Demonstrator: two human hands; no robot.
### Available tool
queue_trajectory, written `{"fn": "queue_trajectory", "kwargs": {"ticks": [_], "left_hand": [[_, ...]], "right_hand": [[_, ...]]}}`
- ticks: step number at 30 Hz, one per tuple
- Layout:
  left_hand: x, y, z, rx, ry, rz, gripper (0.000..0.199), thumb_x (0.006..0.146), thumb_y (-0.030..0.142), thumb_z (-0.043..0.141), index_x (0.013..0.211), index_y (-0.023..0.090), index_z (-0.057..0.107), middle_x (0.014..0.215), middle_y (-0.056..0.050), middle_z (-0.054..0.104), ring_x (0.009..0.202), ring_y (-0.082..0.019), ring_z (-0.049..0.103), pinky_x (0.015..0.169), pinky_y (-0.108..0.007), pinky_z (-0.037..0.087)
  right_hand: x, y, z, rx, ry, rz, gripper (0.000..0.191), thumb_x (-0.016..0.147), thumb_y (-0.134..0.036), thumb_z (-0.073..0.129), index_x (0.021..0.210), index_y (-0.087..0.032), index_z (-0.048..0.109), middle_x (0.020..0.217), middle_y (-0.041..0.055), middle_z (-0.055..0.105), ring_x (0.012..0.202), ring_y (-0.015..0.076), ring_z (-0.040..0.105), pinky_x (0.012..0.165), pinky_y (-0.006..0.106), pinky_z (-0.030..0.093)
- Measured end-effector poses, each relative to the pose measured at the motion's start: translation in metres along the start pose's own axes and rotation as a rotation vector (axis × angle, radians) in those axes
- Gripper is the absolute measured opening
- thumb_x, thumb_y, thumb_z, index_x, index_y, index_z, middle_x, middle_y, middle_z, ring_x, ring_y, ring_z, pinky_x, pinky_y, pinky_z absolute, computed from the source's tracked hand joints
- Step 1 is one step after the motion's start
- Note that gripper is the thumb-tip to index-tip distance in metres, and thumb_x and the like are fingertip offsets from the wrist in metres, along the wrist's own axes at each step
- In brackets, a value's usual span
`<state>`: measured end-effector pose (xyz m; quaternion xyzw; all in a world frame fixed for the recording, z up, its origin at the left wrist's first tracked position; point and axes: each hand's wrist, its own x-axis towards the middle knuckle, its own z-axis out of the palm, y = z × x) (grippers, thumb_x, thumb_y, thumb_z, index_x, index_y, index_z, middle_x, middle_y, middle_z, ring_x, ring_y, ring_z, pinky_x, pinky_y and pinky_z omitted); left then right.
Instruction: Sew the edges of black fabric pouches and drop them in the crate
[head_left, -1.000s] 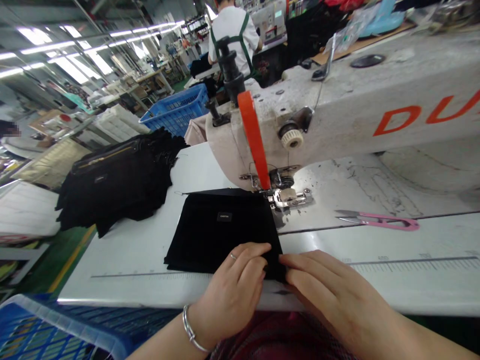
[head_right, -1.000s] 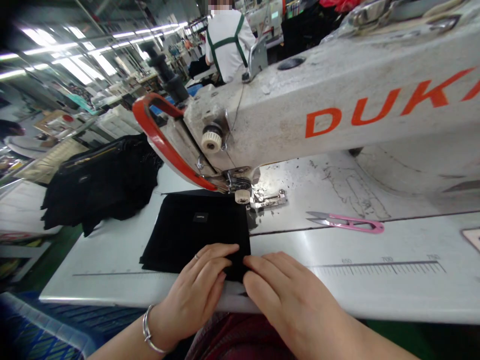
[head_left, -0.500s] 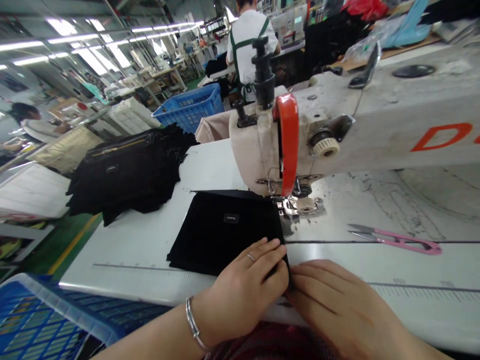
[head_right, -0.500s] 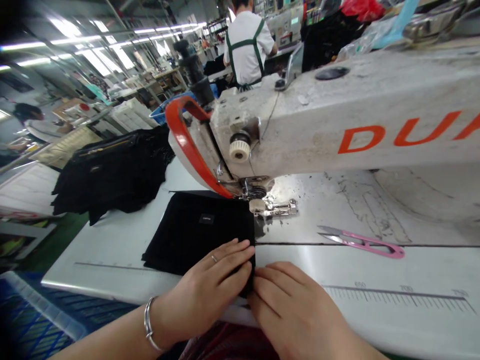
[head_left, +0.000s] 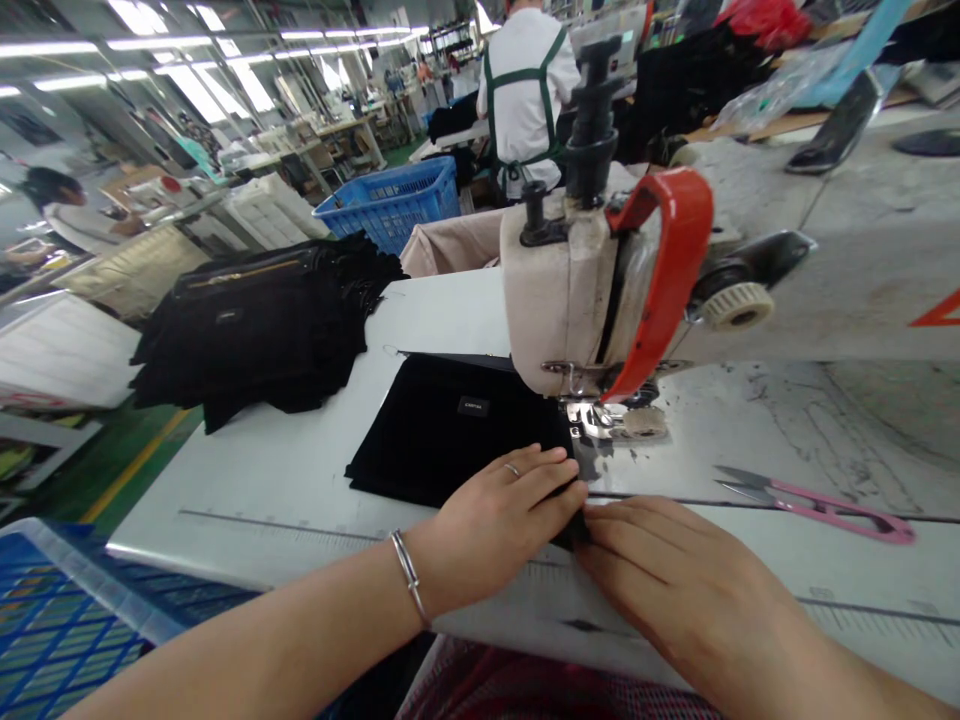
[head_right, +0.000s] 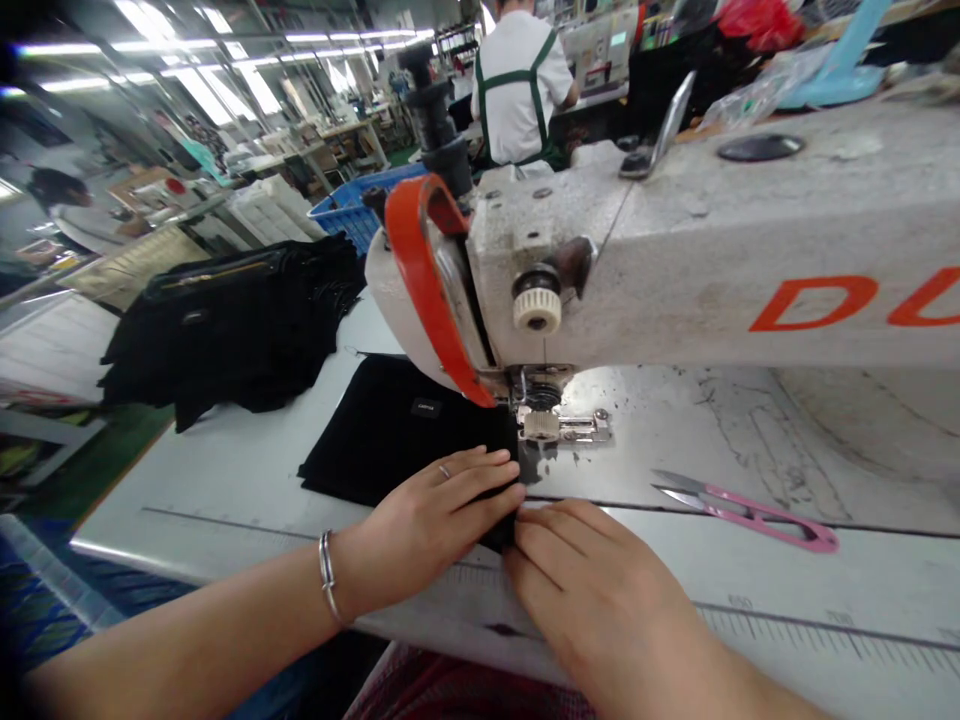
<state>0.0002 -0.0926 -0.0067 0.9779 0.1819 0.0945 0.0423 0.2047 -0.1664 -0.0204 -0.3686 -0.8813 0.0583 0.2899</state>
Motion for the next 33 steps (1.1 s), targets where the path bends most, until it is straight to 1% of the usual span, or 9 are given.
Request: {"fn": "queue_trajectory", "kwargs": {"ticks": [3, 6, 9, 12, 18, 23, 26, 29, 33], "left_hand": [[-0.001, -0.004, 0.001, 0.010, 0.024, -0.008, 0.034, 0.095, 0.014, 0.045, 0.128, 0.014, 0.052, 0.135, -0.010, 0.054, 0.134, -0.021, 0.042, 0.115, -0.043, 0.037], [-0.007, -0.003, 0.001, -0.037, 0.107, 0.035, 0.030, 0.095, 0.014, 0.048, 0.123, 0.014, 0.055, 0.127, -0.008, 0.060, 0.127, -0.019, 0.050, 0.111, -0.040, 0.042], [-0.011, 0.000, 0.000, -0.100, 0.206, 0.103, 0.020, 0.092, 0.012, 0.052, 0.109, 0.011, 0.062, 0.109, -0.007, 0.068, 0.114, -0.017, 0.059, 0.104, -0.034, 0.049], [-0.011, 0.002, 0.000, -0.141, 0.241, 0.121, 0.015, 0.092, 0.012, 0.053, 0.102, 0.011, 0.063, 0.101, -0.007, 0.069, 0.109, -0.018, 0.061, 0.100, -0.034, 0.052], [-0.010, 0.002, 0.001, -0.140, 0.232, 0.100, 0.020, 0.091, 0.009, 0.053, 0.109, 0.010, 0.061, 0.107, -0.008, 0.068, 0.109, -0.018, 0.061, 0.100, -0.035, 0.052], [-0.012, -0.001, -0.001, -0.168, 0.158, 0.126, 0.021, 0.094, 0.010, 0.049, 0.111, 0.010, 0.060, 0.111, -0.007, 0.068, 0.115, -0.016, 0.058, 0.107, -0.034, 0.047], [-0.011, -0.006, -0.002, -0.190, 0.140, 0.133, 0.021, 0.095, 0.011, 0.047, 0.111, 0.010, 0.061, 0.114, -0.006, 0.067, 0.117, -0.015, 0.057, 0.109, -0.033, 0.045], [-0.007, -0.015, -0.001, -0.170, 0.137, 0.136, 0.022, 0.095, 0.011, 0.046, 0.110, 0.010, 0.062, 0.114, -0.006, 0.068, 0.117, -0.014, 0.058, 0.109, -0.032, 0.045], [0.000, -0.029, 0.002, -0.162, 0.150, 0.127, 0.022, 0.095, 0.012, 0.046, 0.109, 0.009, 0.063, 0.115, -0.007, 0.068, 0.118, -0.015, 0.058, 0.108, -0.032, 0.045]], "right_hand": [[-0.002, 0.002, 0.000, 0.005, 0.016, 0.005, 0.029, 0.094, -0.009, 0.040, 0.106, -0.016, 0.065, 0.103, 0.0066, 0.067, 0.102, 0.0188, 0.060, 0.094, 0.038, 0.050], [-0.006, 0.003, 0.001, 0.052, 0.017, 0.024, 0.026, 0.094, -0.011, 0.044, 0.112, -0.016, 0.063, 0.107, 0.0067, 0.066, 0.107, 0.0189, 0.057, 0.095, 0.038, 0.048], [-0.010, 0.003, 0.001, 0.097, -0.017, 0.064, 0.025, 0.093, -0.012, 0.048, 0.113, -0.016, 0.062, 0.105, 0.0069, 0.064, 0.102, 0.0199, 0.057, 0.090, 0.038, 0.048], [-0.011, 0.002, 0.000, 0.135, -0.027, 0.123, 0.023, 0.092, -0.013, 0.051, 0.112, -0.018, 0.062, 0.098, 0.0062, 0.063, 0.094, 0.0202, 0.057, 0.082, 0.039, 0.049], [-0.006, 0.000, -0.001, 0.155, 0.018, 0.166, 0.018, 0.090, -0.012, 0.053, 0.102, -0.018, 0.065, 0.086, 0.0046, 0.061, 0.083, 0.0194, 0.056, 0.073, 0.038, 0.048], [-0.005, 0.000, -0.001, 0.125, 0.056, 0.146, 0.019, 0.088, -0.010, 0.054, 0.101, -0.018, 0.065, 0.109, 0.0068, 0.063, 0.103, 0.0208, 0.056, 0.088, 0.040, 0.048], [-0.005, 0.000, -0.002, 0.130, 0.049, 0.163, 0.021, 0.089, -0.011, 0.054, 0.108, -0.017, 0.061, 0.110, 0.0042, 0.064, 0.103, 0.0162, 0.057, 0.092, 0.036, 0.047], [-0.003, 0.002, -0.003, 0.061, 0.039, 0.140, 0.030, 0.090, -0.015, 0.055, 0.119, -0.018, 0.058, 0.117, 0.0031, 0.063, 0.108, 0.0166, 0.056, 0.094, 0.037, 0.046], [0.003, 0.010, -0.005, -0.029, 0.000, 0.117, 0.024, 0.091, -0.023, 0.054, 0.113, -0.020, 0.062, 0.118, 0.0018, 0.063, 0.106, 0.0202, 0.058, 0.090, 0.041, 0.050]]}}
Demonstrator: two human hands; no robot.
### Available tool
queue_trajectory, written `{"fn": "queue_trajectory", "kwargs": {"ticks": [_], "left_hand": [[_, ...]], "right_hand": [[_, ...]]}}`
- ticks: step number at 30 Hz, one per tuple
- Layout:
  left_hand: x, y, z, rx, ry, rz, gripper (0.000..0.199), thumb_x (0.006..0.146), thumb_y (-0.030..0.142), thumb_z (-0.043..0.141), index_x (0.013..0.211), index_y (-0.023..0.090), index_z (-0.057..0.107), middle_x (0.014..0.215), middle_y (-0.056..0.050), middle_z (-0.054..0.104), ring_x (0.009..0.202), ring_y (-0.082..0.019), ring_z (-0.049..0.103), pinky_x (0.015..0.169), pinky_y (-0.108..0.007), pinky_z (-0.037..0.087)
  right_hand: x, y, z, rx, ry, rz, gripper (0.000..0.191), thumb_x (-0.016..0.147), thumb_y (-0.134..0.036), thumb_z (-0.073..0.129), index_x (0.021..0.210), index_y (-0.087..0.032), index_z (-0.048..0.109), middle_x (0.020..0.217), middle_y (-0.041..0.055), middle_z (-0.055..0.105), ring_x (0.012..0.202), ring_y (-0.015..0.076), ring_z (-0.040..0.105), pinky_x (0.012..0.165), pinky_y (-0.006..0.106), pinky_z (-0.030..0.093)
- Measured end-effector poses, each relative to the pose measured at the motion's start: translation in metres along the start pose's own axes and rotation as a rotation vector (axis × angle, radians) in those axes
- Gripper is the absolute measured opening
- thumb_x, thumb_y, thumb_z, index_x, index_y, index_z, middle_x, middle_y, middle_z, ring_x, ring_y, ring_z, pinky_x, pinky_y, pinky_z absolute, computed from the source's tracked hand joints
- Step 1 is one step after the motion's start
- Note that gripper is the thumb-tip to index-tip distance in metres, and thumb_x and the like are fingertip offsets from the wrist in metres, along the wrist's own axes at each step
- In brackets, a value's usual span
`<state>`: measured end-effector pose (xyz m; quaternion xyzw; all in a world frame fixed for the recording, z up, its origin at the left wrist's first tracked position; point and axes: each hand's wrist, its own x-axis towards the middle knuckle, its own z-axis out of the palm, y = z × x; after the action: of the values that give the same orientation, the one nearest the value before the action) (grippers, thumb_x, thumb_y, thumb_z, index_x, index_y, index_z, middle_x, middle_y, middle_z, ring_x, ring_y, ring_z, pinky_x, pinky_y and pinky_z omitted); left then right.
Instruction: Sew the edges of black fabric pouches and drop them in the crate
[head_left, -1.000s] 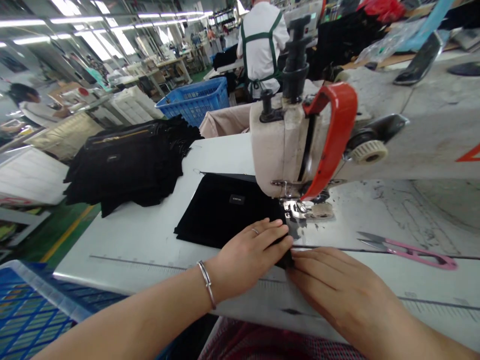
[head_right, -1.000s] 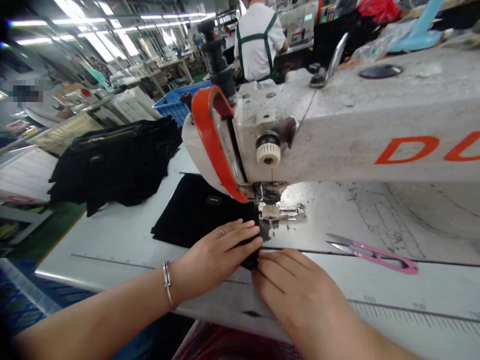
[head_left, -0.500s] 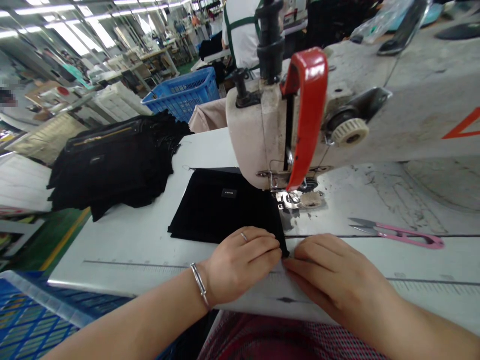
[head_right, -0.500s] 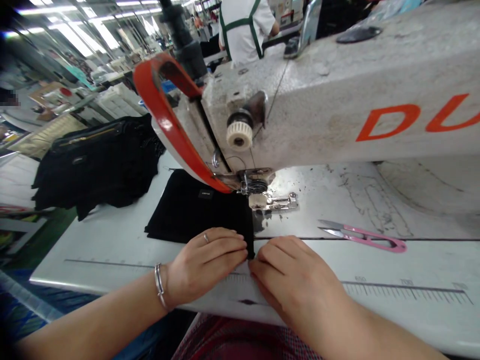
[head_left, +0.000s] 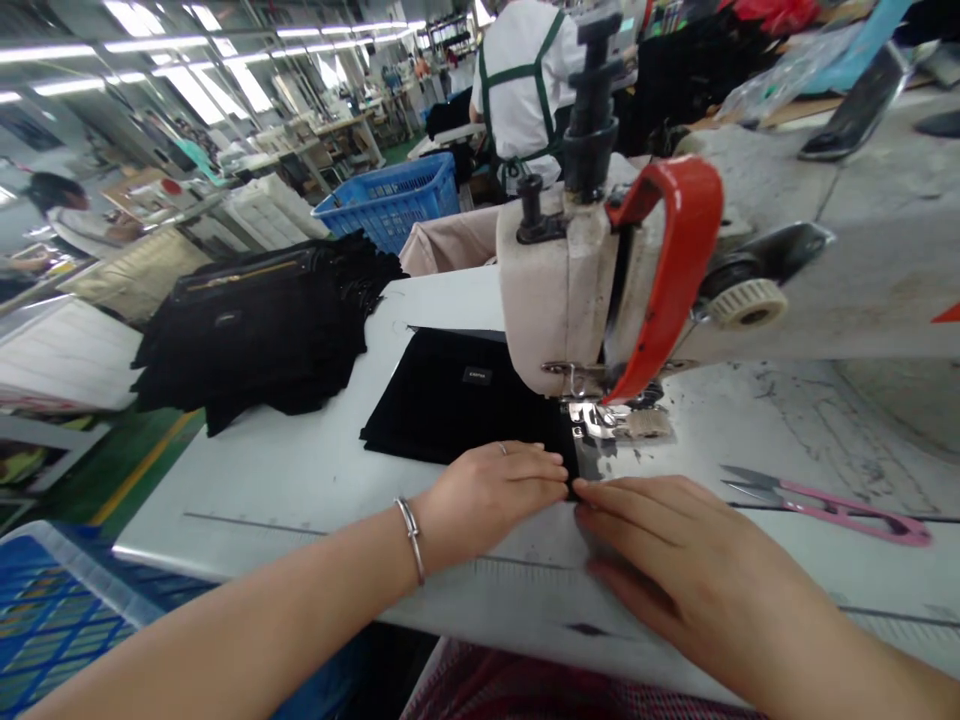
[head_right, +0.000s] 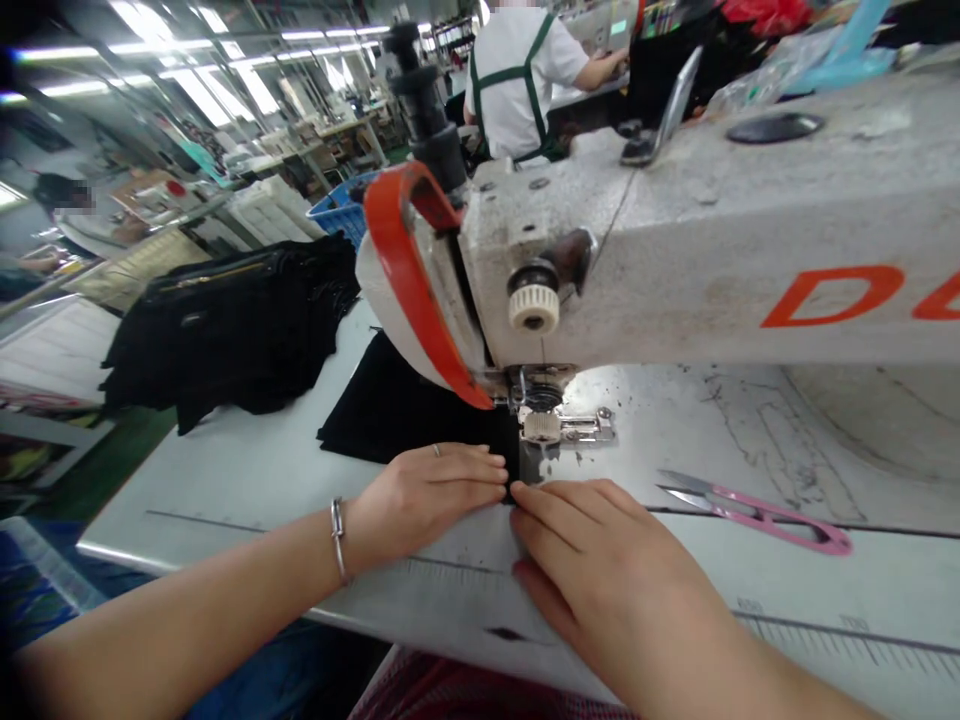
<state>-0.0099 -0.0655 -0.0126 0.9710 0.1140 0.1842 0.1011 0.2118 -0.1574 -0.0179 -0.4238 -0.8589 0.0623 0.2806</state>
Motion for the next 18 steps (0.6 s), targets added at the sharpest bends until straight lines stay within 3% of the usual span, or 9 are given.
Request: {"fn": "queue_trajectory", "kwargs": {"ticks": [10, 18], "left_hand": [[0.017, -0.039, 0.001, 0.015, 0.024, -0.093, 0.023, 0.095, 0.012, 0.046, 0.106, 0.015, 0.066, 0.112, -0.003, 0.070, 0.113, -0.012, 0.061, 0.103, -0.026, 0.047], [0.029, -0.060, 0.005, 0.094, 0.034, -0.221, 0.022, 0.089, 0.010, 0.054, 0.099, 0.021, 0.071, 0.105, 0.000, 0.072, 0.103, -0.012, 0.065, 0.094, -0.024, 0.052]], "right_hand": [[0.020, 0.027, 0.005, -0.139, -0.100, 0.034, 0.034, 0.089, -0.035, 0.055, 0.119, -0.020, 0.060, 0.126, 0.0042, 0.060, 0.112, 0.0278, 0.055, 0.092, 0.049, 0.048], [0.020, 0.038, 0.014, -0.127, -0.026, 0.014, 0.029, 0.093, -0.028, 0.050, 0.118, -0.020, 0.060, 0.124, 0.0037, 0.061, 0.111, 0.0246, 0.056, 0.094, 0.045, 0.046]]}}
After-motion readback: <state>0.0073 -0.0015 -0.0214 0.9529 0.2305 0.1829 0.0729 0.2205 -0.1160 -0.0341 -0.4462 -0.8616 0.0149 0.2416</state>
